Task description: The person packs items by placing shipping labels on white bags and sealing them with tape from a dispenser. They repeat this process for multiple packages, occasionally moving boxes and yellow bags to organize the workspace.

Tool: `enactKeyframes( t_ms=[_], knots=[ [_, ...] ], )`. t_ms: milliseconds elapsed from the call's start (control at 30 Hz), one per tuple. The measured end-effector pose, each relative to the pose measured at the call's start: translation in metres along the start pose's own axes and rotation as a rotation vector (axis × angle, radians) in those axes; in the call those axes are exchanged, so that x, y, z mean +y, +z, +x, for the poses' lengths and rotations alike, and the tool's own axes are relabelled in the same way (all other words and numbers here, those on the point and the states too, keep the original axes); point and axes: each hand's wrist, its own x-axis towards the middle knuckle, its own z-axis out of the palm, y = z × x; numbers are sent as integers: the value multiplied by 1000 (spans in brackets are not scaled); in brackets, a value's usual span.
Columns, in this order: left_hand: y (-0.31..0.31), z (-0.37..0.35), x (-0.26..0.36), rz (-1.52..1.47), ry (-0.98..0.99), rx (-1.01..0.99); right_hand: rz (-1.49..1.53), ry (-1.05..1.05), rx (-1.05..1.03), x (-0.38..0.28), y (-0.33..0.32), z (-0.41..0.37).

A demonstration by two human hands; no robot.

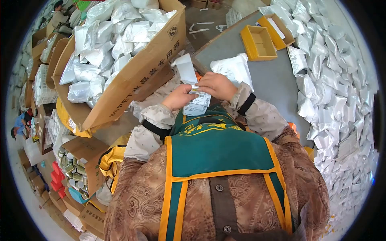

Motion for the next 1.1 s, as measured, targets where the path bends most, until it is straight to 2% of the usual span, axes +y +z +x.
enactKeyframes(
  t_ms=[133,200,233,300,333,433,533,600,667,733,767,833,900,967,1000,1067,1100],
  knots=[
    [-22,-1,3,283,88,-74,590,697,13,28,-6,-3],
    [-53,-3,-22,433,18,-145,673,869,95,57,-34,-4],
    [-70,-8,-46,403,-52,-180,689,972,127,73,-51,-9],
    [-99,-26,-72,255,-253,-199,702,984,315,81,-86,-13],
    [-105,-41,-81,136,-384,-182,533,936,348,76,-104,-13],
    [-109,-70,-133,-349,-552,121,103,750,395,48,-138,-15],
    [-89,-61,-129,-521,-569,401,-122,562,394,26,-137,-29],
    [-74,-38,-121,-590,-522,366,-184,505,437,24,-127,-41],
    [-56,-5,-117,-662,-415,337,-173,612,496,25,-123,-51],
    [-28,24,-86,-703,-478,388,-138,683,549,24,-123,-56],
    [-22,47,-104,-692,-497,343,-108,699,572,23,-124,-58],
    [-1,75,-98,-607,-459,209,-96,705,590,23,-127,-60],
    [17,96,-84,-524,-513,188,-134,687,586,25,-133,-60],
    [29,123,-95,-491,-522,124,-173,649,586,22,-140,-58],
    [38,119,-61,-446,-546,124,-192,630,585,21,-143,-55],
    [41,161,-133,-269,-473,121,-223,594,581,20,-149,-51],
    [46,154,-110,-299,-457,70,-239,576,578,21,-151,-51]
  ],
)
